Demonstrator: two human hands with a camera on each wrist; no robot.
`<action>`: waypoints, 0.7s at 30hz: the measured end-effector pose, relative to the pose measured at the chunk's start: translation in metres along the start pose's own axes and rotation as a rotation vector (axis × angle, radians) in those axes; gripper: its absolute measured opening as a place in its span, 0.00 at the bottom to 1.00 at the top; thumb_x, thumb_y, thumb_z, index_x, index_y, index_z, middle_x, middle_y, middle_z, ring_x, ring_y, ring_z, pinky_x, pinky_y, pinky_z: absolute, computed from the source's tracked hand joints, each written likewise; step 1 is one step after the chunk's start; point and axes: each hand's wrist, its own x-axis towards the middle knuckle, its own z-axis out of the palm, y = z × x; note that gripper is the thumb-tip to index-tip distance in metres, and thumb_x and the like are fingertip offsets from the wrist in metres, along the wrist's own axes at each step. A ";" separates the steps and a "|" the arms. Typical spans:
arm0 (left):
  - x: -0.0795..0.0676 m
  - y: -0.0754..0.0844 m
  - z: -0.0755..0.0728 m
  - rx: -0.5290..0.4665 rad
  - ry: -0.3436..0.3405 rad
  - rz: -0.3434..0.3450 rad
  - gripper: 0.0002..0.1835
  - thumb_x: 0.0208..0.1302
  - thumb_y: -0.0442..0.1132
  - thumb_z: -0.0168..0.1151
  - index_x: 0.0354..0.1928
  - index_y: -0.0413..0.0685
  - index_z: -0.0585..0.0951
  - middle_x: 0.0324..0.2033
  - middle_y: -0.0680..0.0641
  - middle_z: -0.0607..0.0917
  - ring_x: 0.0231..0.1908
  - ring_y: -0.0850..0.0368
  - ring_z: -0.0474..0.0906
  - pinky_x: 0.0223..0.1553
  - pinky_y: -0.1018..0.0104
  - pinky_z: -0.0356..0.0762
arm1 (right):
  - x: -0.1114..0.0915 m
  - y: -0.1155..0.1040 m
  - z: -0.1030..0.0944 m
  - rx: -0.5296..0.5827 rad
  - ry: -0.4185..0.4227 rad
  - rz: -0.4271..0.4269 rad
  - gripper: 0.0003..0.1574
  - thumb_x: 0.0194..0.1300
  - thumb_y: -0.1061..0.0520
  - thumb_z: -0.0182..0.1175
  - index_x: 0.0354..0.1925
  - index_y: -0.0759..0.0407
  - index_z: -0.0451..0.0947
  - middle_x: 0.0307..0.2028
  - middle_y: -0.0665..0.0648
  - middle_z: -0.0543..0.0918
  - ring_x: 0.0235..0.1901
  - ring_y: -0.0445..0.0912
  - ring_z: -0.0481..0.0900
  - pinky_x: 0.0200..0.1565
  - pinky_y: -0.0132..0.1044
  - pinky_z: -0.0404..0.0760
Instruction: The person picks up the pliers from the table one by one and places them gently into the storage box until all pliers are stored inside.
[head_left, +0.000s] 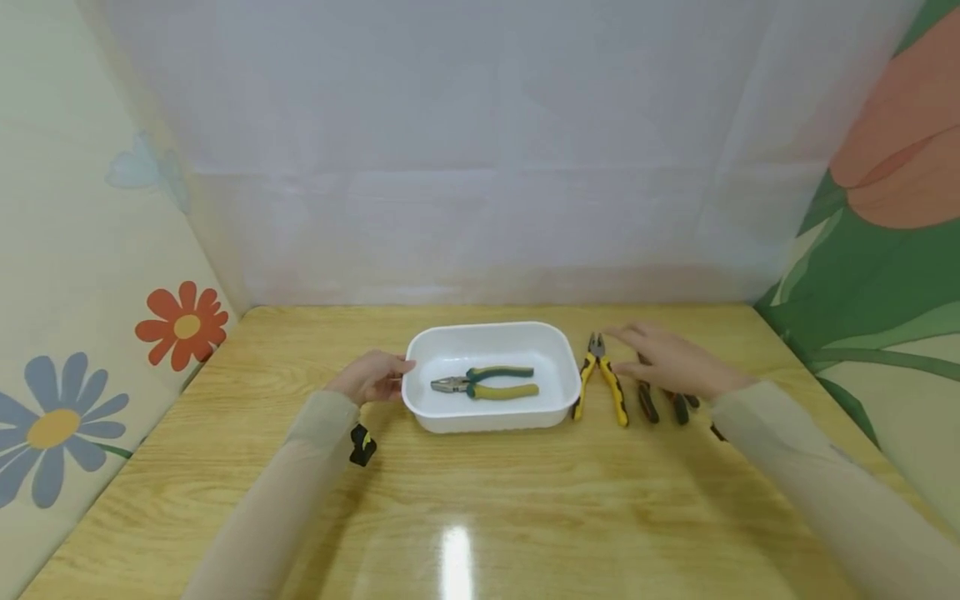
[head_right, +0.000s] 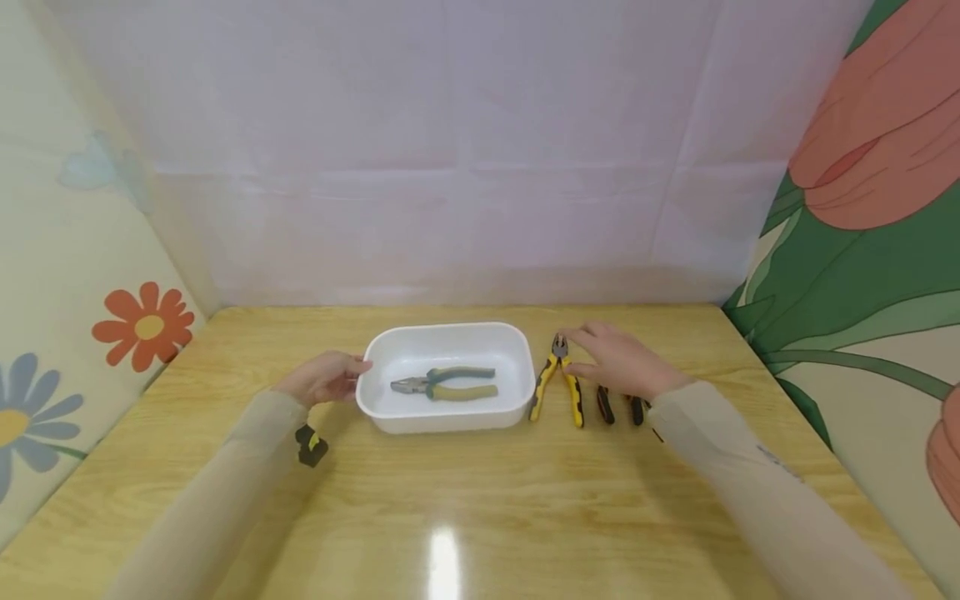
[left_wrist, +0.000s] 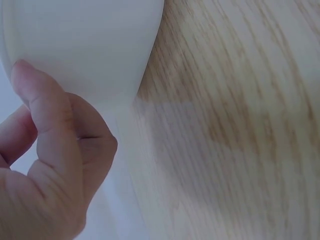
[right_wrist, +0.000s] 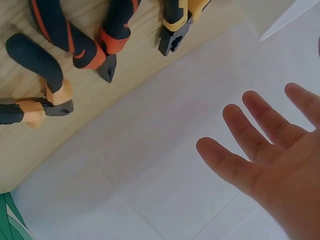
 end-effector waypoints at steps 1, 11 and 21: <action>0.000 0.000 0.000 0.003 -0.002 -0.002 0.24 0.74 0.33 0.49 0.67 0.30 0.63 0.39 0.43 0.73 0.30 0.59 0.73 0.31 0.75 0.80 | -0.001 0.000 -0.001 -0.004 0.001 0.004 0.37 0.71 0.50 0.58 0.70 0.67 0.60 0.59 0.72 0.70 0.56 0.66 0.70 0.55 0.64 0.71; -0.002 0.001 0.000 0.000 -0.014 0.003 0.25 0.73 0.32 0.50 0.68 0.29 0.62 0.38 0.43 0.73 0.30 0.59 0.73 0.33 0.74 0.80 | -0.010 0.010 -0.001 -0.071 0.016 0.044 0.38 0.70 0.50 0.59 0.68 0.70 0.60 0.58 0.75 0.70 0.57 0.69 0.68 0.56 0.66 0.70; -0.003 0.001 0.000 -0.008 -0.014 0.013 0.25 0.73 0.32 0.49 0.68 0.28 0.61 0.37 0.44 0.73 0.30 0.59 0.73 0.32 0.74 0.80 | -0.021 0.023 -0.001 -0.073 0.028 0.119 0.44 0.71 0.44 0.56 0.70 0.72 0.57 0.60 0.77 0.67 0.58 0.71 0.66 0.56 0.67 0.69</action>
